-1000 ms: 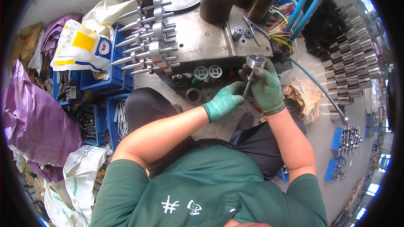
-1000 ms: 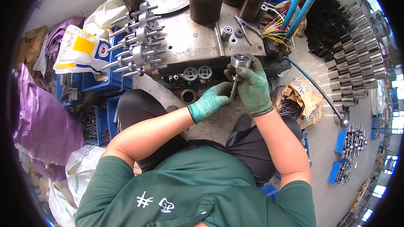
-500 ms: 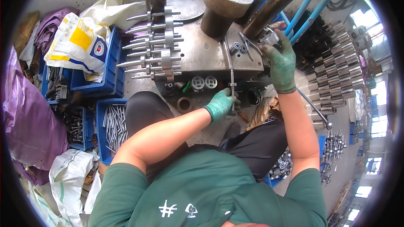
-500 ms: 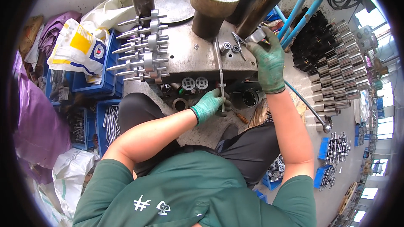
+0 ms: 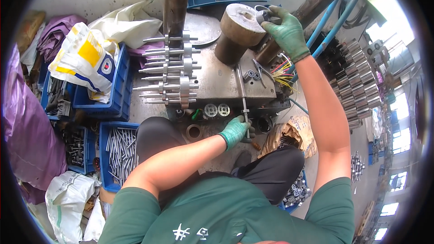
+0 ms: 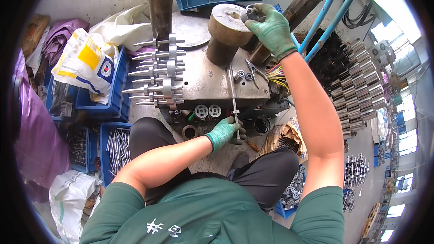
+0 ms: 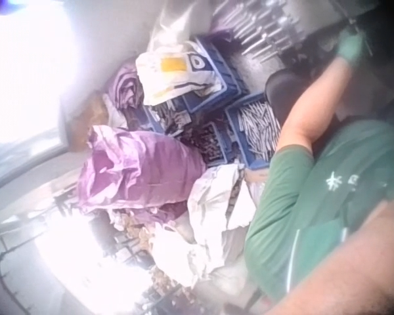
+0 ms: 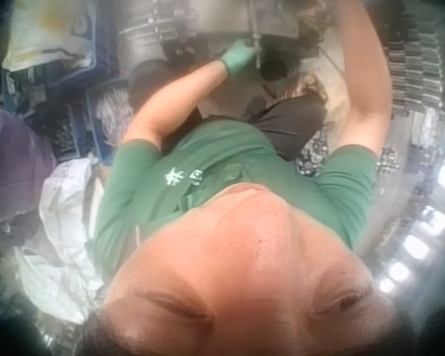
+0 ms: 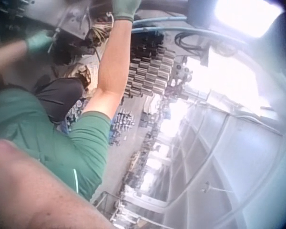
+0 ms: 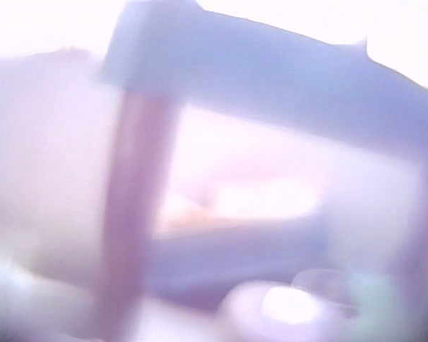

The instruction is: The person uses a press machine and handheld metal tools to assemble small gear-like components. They pick up parts from nearby bins, place them into the machine's fixture, and use a lever and a metal rod to secure and fit the pieces together.

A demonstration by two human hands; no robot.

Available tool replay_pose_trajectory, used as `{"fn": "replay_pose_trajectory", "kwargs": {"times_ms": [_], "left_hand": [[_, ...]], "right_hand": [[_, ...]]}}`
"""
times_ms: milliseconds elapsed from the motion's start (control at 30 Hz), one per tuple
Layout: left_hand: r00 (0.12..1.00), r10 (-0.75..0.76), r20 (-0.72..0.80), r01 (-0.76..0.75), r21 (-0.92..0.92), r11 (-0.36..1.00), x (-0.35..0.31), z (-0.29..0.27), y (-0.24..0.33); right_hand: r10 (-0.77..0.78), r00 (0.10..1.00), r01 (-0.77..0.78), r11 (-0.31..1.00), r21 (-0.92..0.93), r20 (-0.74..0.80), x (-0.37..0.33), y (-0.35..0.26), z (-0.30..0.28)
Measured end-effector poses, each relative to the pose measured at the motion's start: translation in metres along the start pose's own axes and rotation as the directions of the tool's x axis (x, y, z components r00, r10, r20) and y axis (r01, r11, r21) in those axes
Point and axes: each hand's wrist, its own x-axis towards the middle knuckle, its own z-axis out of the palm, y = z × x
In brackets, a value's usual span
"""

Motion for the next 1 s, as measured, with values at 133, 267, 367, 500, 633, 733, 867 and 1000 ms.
{"fn": "replay_pose_trajectory", "kwargs": {"times_ms": [133,267,367,500,633,733,867,1000], "left_hand": [[0.998,0.054,-0.025,-0.054,-0.007,0.999,-0.001,-0.002,0.007],[0.992,0.119,-0.027,-0.12,-0.015,0.993,0.002,-0.01,0.013],[0.983,0.181,-0.007,-0.181,-0.014,0.983,0.016,-0.016,0.008],[0.97,0.241,-0.006,-0.241,0.047,0.969,0.026,-0.021,0.007],[0.916,0.401,-0.013,-0.383,0.271,0.883,0.06,-0.047,-0.003],[0.914,0.406,0.0,-0.381,0.346,0.857,0.051,-0.047,0.008],[0.937,0.347,-0.03,-0.318,0.333,0.888,0.019,-0.031,0.022],[0.873,0.486,-0.033,-0.344,0.664,0.663,-0.009,-0.022,0.023]], "right_hand": [[-0.007,0.998,0.018,0.982,-0.187,0.063,0.03,0.014,0.016],[0.002,0.995,0.027,0.955,-0.296,0.098,0.044,-0.001,0.026],[0.069,0.989,-0.019,0.938,-0.345,0.134,0.05,-0.001,0.025],[0.079,0.989,-0.024,0.922,-0.386,0.128,0.04,-0.007,0.014],[-0.029,0.991,0.067,0.953,-0.295,0.13,0.02,-0.023,-0.015],[-0.121,0.97,0.179,0.942,-0.285,0.209,-0.024,-0.009,-0.055],[-0.082,0.878,0.331,0.815,-0.476,0.471,-0.103,-0.001,-0.126],[-0.006,0.831,0.341,0.795,-0.501,0.556,-0.19,0.002,-0.196]]}}
